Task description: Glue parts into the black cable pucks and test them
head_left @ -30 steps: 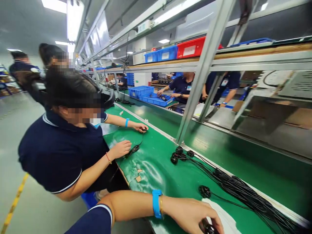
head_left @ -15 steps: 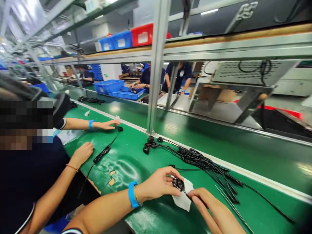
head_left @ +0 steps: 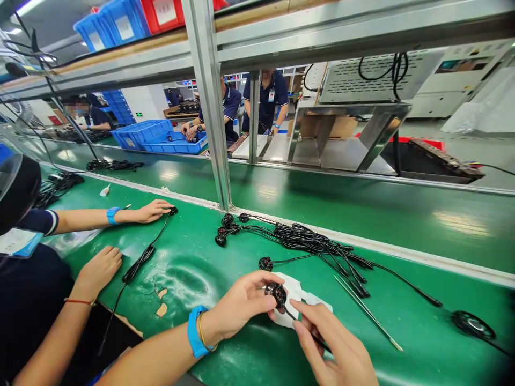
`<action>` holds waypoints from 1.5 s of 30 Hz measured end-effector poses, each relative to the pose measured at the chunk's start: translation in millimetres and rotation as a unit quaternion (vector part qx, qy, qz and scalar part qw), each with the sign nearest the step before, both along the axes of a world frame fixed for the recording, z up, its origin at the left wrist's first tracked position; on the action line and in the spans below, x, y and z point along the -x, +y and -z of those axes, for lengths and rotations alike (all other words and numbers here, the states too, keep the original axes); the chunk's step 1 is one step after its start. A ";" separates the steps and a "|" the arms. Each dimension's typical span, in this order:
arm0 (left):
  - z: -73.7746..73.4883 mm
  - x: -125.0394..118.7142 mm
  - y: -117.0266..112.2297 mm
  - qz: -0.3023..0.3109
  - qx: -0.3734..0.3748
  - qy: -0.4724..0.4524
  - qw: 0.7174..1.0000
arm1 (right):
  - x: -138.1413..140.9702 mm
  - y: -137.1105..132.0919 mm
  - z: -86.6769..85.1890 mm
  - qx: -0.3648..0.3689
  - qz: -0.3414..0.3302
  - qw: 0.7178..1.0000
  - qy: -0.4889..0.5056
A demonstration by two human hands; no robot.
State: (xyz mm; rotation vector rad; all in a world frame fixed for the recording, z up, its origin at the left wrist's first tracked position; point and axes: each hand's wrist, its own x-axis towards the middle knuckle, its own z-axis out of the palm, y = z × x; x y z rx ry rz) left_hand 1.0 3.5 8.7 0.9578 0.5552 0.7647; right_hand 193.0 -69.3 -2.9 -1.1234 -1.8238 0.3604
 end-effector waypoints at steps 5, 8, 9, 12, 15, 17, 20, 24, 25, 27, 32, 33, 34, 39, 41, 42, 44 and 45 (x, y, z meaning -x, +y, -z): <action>1.3 2.1 -0.1 0.002 0.002 0.007 1.000 | 3.8 2.6 6.0 -0.018 -0.022 0.999 -0.028; 3.5 4.6 1.1 0.008 -0.015 0.040 0.999 | 5.1 2.3 6.4 -0.032 -0.002 0.997 -0.064; 3.3 5.3 1.5 0.012 -0.030 0.054 0.998 | 5.9 1.8 5.4 -0.037 0.008 0.996 -0.081; -0.1 6.9 2.3 0.012 -0.102 0.086 0.991 | 9.9 0.4 1.3 -0.047 0.036 0.990 -0.128; -2.4 7.6 2.7 0.012 -0.120 0.110 0.987 | 15.1 0.0 0.0 -0.066 0.051 0.984 -0.156; -0.8 7.3 2.7 0.015 -0.075 0.106 0.991 | 17.8 -0.1 1.7 -0.070 0.047 0.984 -0.156; 4.3 5.1 1.9 0.012 -0.003 0.045 0.999 | 18.1 -0.7 6.0 -0.040 0.024 0.990 -0.134; 6.3 1.6 -1.0 0.015 0.036 -0.018 0.999 | 11.6 -2.2 5.9 0.016 0.041 0.998 -0.046; 5.5 1.2 -1.7 0.018 0.038 -0.022 0.999 | 9.6 -2.5 4.0 0.016 0.042 0.999 -0.030; 3.2 1.2 -2.3 0.026 0.036 -0.012 0.999 | 6.3 -2.6 -0.9 -0.003 0.031 0.999 -0.019; -0.8 4.0 -0.9 0.045 0.026 0.016 0.999 | 3.3 -3.3 -6.6 -0.025 0.032 0.998 -0.038; -0.6 4.6 -0.6 0.048 0.029 0.017 0.998 | 3.2 -3.8 -5.9 -0.019 0.037 0.998 -0.040; -0.2 5.1 -0.4 0.050 0.032 0.018 0.998 | 3.1 -4.5 -5.2 -0.013 0.040 0.998 -0.039; 1.7 6.2 -0.6 0.043 -0.004 0.050 0.998 | 4.0 -6.6 -6.4 0.019 0.026 0.999 -0.010; 1.4 6.7 -0.8 0.034 -0.016 0.059 0.998 | 4.1 -5.7 -9.5 0.019 0.029 0.999 -0.012; 1.1 7.0 -0.7 0.035 -0.008 0.059 0.998 | 4.0 -5.1 -10.9 0.010 0.035 0.999 -0.020; 0.5 7.4 -0.2 0.045 0.031 0.055 0.997 | 3.6 -3.9 -12.9 -0.023 0.048 0.998 -0.042; 0.3 7.4 0.2 0.048 0.052 0.054 0.996 | 3.3 -3.5 -13.3 -0.038 0.054 0.996 -0.055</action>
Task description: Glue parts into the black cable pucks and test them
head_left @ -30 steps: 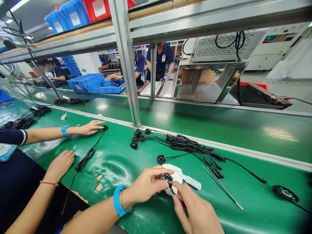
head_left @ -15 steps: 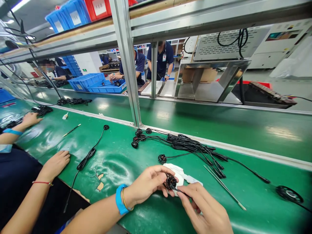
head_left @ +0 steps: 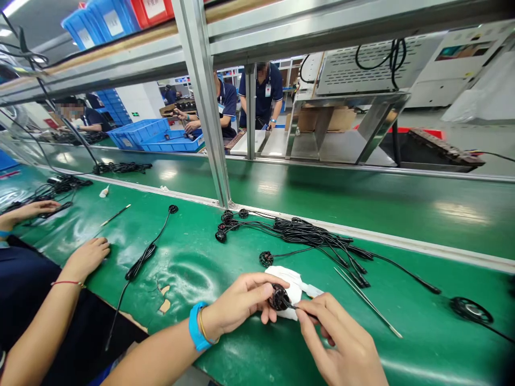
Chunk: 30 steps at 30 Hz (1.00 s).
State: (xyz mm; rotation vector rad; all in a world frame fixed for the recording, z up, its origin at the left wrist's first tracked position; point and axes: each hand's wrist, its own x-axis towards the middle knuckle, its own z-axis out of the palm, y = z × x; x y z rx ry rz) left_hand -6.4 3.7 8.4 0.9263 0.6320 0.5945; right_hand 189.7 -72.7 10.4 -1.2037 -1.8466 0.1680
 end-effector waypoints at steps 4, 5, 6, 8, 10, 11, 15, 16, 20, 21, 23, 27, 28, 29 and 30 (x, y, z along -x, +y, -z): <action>-0.5 -2.1 1.8 -0.002 0.042 0.015 0.999 | 0.2 0.4 1.7 -0.048 0.015 0.998 -0.026; -0.5 -2.8 2.0 -0.001 0.043 0.021 0.999 | 0.6 0.4 2.3 -0.057 0.016 0.998 -0.028; -0.5 -3.5 2.1 0.002 0.040 0.028 0.999 | 1.0 0.5 2.9 -0.067 0.018 0.997 -0.029; -0.4 -4.3 1.8 0.004 0.028 0.041 0.999 | 1.9 0.6 4.0 -0.087 0.022 0.995 -0.042; -0.2 -4.4 1.2 0.011 0.022 0.046 0.999 | 2.2 0.6 4.9 -0.106 0.033 0.991 -0.073; -0.1 -4.3 0.9 0.018 0.024 0.045 0.999 | 1.9 0.3 5.2 -0.116 0.040 0.988 -0.095; -0.3 -3.7 1.0 0.035 0.048 0.034 0.998 | -0.9 -2.1 3.5 -0.150 0.037 0.973 -0.172; -0.5 -3.7 1.2 0.029 0.051 0.033 0.998 | -1.6 -2.9 2.2 -0.156 0.027 0.970 -0.183; -1.2 -3.5 1.6 0.010 0.041 0.034 0.999 | -2.2 -4.7 -2.9 -0.178 0.000 0.959 -0.219; -1.0 -3.5 1.3 0.006 0.035 0.037 0.999 | -1.5 -4.8 -3.2 -0.182 0.000 0.957 -0.224; 0.0 -3.7 0.5 -0.010 0.022 0.043 0.999 | 0.7 -4.7 -2.0 -0.184 0.002 0.955 -0.231; 2.5 -4.6 -1.9 -0.040 -0.021 0.062 0.997 | 5.7 -3.5 5.4 -0.172 0.011 0.959 -0.226; 2.4 -4.9 -2.7 -0.045 -0.040 0.070 0.996 | 6.7 -3.1 7.4 -0.166 0.012 0.960 -0.223; 2.1 -5.1 -3.5 -0.049 -0.060 0.078 0.994 | 7.6 -2.8 9.0 -0.160 0.012 0.962 -0.221; 1.4 -5.4 -4.5 -0.053 -0.077 0.086 0.992 | 8.4 -2.5 10.4 -0.157 0.011 0.963 -0.219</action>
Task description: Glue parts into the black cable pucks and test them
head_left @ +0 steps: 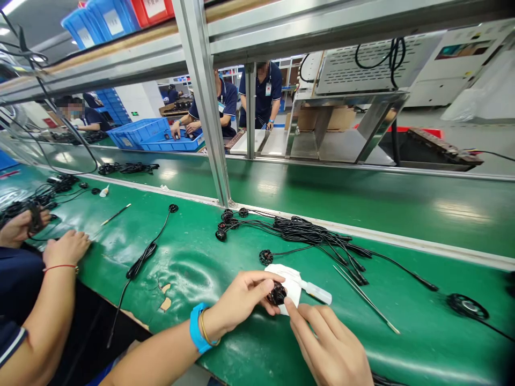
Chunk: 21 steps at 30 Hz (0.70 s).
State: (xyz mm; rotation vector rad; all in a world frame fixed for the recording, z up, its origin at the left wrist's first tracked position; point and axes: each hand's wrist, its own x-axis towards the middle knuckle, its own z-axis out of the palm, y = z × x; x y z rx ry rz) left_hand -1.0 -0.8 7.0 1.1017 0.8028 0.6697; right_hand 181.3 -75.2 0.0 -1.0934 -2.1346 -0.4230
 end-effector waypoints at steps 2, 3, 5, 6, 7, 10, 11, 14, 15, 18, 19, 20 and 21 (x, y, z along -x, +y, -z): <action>-1.8 -1.0 -2.6 -0.003 -0.022 0.020 1.000 | 1.5 0.4 1.5 0.002 0.002 1.000 0.002; -2.6 -1.7 -4.1 -0.003 -0.030 0.035 0.999 | 2.3 0.4 1.7 0.001 0.004 1.000 0.001; -4.0 -3.1 -7.4 -0.010 -0.061 0.075 0.995 | 3.9 -0.2 1.6 -0.004 0.010 1.000 0.000; -4.5 -3.7 -9.0 -0.016 -0.085 0.100 0.991 | 4.8 -0.7 1.4 -0.005 0.014 1.000 -0.003; -4.8 -4.2 -10.4 -0.022 -0.111 0.124 0.986 | 5.7 -1.3 1.5 -0.006 0.018 1.000 -0.007; -4.9 -5.0 -13.6 -0.032 -0.155 0.164 0.974 | 8.2 -2.7 3.5 -0.013 0.034 0.999 -0.011; -4.5 -5.2 -14.2 -0.031 -0.149 0.162 0.975 | 9.0 -2.7 4.8 -0.012 0.036 0.999 -0.006; -2.2 -6.4 -14.7 -0.030 -0.099 0.126 0.987 | 10.9 -0.6 8.1 0.010 0.036 0.999 0.034; -1.2 -7.0 -14.5 -0.031 -0.079 0.106 0.991 | 11.4 0.6 8.5 0.020 0.033 0.998 0.050; 1.7 -8.8 -13.3 -0.034 -0.030 0.047 0.998 | 12.6 4.5 7.9 0.031 0.019 0.994 0.102; 2.1 -9.3 -13.0 -0.035 -0.022 0.033 0.999 | 12.8 5.4 7.5 0.035 0.013 0.993 0.116; 2.2 -9.7 -12.8 -0.035 -0.018 0.024 0.999 | 12.9 6.0 7.1 0.040 0.010 0.991 0.129; 2.0 -10.0 -12.7 -0.036 -0.017 0.018 0.999 | 12.8 6.3 6.9 0.046 0.009 0.989 0.140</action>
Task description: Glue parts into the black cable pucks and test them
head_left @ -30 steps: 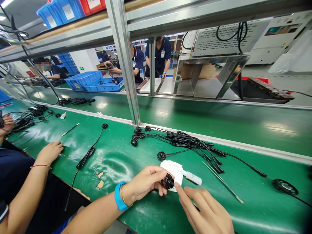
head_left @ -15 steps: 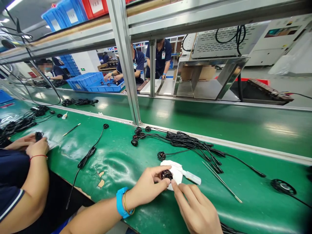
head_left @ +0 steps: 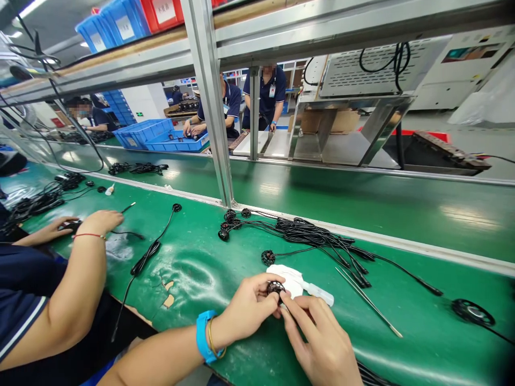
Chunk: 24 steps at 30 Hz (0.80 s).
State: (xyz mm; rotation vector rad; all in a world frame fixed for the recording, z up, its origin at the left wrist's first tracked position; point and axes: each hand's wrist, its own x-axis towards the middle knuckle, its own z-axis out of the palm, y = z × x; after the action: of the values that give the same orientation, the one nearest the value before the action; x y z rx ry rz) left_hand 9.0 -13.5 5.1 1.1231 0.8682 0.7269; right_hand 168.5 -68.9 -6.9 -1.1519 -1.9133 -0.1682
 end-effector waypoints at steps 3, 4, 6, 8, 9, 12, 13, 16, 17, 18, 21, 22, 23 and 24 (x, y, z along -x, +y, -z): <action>-1.4 -0.4 -0.1 -0.005 0.004 -0.013 1.000 | -0.6 -0.7 0.5 0.012 0.010 1.000 0.022; -1.6 -0.4 -0.3 -0.006 0.012 -0.015 1.000 | -0.6 -1.1 0.8 0.012 0.014 1.000 0.025; -1.0 -0.3 -0.5 -0.006 0.028 -0.013 0.999 | -0.1 -2.0 1.4 0.010 0.021 0.999 0.027; 0.6 0.1 -0.8 -0.005 0.029 -0.006 1.000 | 1.0 -2.5 1.9 0.006 0.028 0.999 0.018; 1.6 0.5 -0.9 -0.004 0.021 -0.002 1.000 | 1.5 -2.8 2.2 0.004 0.031 0.999 0.012; 3.3 1.7 -1.2 0.000 -0.016 0.016 1.000 | 2.9 -3.6 2.7 -0.002 0.041 0.999 -0.007; 3.5 1.8 -1.3 0.001 -0.025 0.022 0.999 | 3.3 -4.0 2.7 -0.002 0.042 0.999 -0.011; 3.4 0.5 -2.0 -0.002 -0.043 0.041 0.998 | 4.6 -4.7 1.8 -0.003 0.034 0.999 -0.018; 3.3 -0.4 -2.5 -0.004 -0.049 0.048 0.998 | 5.1 -4.7 1.4 -0.004 0.030 0.999 -0.018; 3.1 -1.3 -3.0 -0.009 -0.056 0.055 0.997 | 5.6 -4.7 1.0 -0.006 0.026 1.000 -0.015; 1.7 -2.2 -4.8 -0.012 -0.066 0.068 0.995 | 5.9 -4.6 0.5 -0.002 0.025 1.000 -0.004; 0.9 -1.3 -5.4 -0.007 -0.069 0.066 0.995 | 5.6 -4.5 0.5 0.002 0.028 1.000 -0.002; 0.1 0.1 -5.9 -0.001 -0.072 0.064 0.995 | 5.2 -4.5 0.5 0.008 0.031 0.999 -0.001; -0.7 2.0 -6.3 0.005 -0.077 0.062 0.995 | 4.5 -4.4 0.5 0.012 0.033 0.999 -0.001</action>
State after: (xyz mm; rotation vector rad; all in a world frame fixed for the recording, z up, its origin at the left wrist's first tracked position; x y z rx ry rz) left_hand 7.0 -19.8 5.8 1.3202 0.9222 0.7299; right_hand 164.0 -73.3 -7.4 -1.2324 -1.8851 -0.1819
